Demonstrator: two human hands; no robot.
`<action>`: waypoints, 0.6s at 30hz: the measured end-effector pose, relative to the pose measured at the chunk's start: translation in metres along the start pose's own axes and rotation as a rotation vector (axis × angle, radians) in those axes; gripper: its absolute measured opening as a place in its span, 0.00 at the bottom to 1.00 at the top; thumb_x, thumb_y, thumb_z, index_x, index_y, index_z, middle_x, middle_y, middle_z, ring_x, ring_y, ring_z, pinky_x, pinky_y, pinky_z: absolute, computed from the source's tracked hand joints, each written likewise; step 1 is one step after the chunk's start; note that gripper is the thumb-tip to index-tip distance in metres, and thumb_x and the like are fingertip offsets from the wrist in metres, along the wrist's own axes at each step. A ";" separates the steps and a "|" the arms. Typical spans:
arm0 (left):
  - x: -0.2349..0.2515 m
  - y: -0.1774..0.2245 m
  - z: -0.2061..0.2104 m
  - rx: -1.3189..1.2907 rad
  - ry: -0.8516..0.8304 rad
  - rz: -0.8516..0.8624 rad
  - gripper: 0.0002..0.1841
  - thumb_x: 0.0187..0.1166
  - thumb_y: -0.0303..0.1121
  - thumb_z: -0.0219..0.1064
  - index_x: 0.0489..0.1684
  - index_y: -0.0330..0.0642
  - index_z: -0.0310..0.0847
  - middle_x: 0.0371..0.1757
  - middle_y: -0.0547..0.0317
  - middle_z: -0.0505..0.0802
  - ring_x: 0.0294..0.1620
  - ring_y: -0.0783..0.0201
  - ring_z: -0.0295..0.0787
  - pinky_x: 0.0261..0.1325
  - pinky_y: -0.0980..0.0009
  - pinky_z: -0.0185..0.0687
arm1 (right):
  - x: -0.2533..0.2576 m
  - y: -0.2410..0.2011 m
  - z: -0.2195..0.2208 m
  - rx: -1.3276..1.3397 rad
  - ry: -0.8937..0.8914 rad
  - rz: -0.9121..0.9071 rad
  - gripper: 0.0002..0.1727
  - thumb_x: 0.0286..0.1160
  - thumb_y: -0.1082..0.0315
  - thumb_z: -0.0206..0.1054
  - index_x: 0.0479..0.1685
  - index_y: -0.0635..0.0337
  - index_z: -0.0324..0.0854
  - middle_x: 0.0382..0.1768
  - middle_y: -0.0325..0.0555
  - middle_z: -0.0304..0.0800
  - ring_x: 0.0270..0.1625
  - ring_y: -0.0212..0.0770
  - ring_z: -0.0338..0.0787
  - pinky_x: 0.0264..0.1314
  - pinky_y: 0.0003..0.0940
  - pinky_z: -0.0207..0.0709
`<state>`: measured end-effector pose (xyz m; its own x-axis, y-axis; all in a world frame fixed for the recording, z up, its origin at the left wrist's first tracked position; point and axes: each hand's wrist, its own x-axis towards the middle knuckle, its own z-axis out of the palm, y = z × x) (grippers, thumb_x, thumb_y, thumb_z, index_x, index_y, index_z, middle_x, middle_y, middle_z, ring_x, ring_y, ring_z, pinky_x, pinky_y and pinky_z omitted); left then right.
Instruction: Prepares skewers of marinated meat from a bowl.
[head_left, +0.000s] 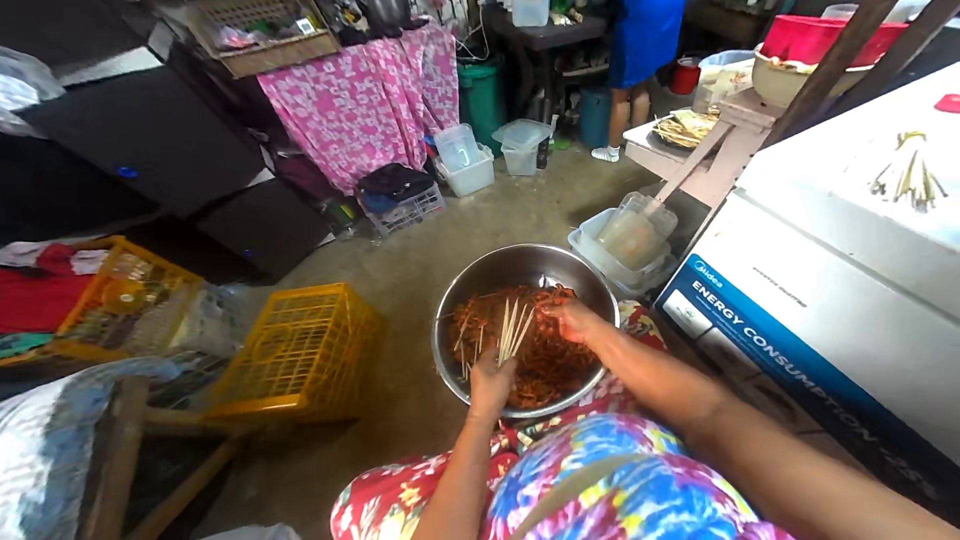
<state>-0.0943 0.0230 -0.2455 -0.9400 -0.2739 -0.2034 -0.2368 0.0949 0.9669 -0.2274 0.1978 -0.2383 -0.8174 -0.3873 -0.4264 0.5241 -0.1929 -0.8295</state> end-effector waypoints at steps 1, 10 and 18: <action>0.000 0.000 0.000 -0.017 -0.010 -0.001 0.07 0.79 0.24 0.63 0.49 0.32 0.79 0.15 0.62 0.80 0.12 0.70 0.77 0.17 0.73 0.77 | -0.001 -0.001 0.001 0.016 0.015 0.006 0.11 0.87 0.75 0.58 0.62 0.66 0.74 0.38 0.47 0.86 0.31 0.38 0.86 0.34 0.31 0.83; 0.000 0.003 0.001 -0.047 -0.009 -0.035 0.05 0.85 0.25 0.58 0.46 0.34 0.79 0.15 0.64 0.81 0.12 0.71 0.77 0.17 0.76 0.74 | -0.002 -0.005 0.005 0.029 0.000 0.000 0.08 0.87 0.75 0.57 0.57 0.67 0.76 0.36 0.46 0.85 0.30 0.37 0.86 0.35 0.30 0.84; 0.001 -0.001 0.002 0.002 0.003 0.008 0.04 0.83 0.26 0.58 0.43 0.37 0.77 0.16 0.67 0.80 0.14 0.72 0.78 0.19 0.76 0.77 | -0.004 -0.005 0.006 0.013 -0.062 0.024 0.10 0.88 0.75 0.54 0.55 0.68 0.79 0.33 0.45 0.87 0.31 0.36 0.87 0.38 0.29 0.84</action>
<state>-0.0953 0.0243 -0.2472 -0.9413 -0.2756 -0.1949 -0.2295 0.0990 0.9683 -0.2249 0.1952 -0.2305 -0.7883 -0.4474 -0.4224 0.5468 -0.1946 -0.8143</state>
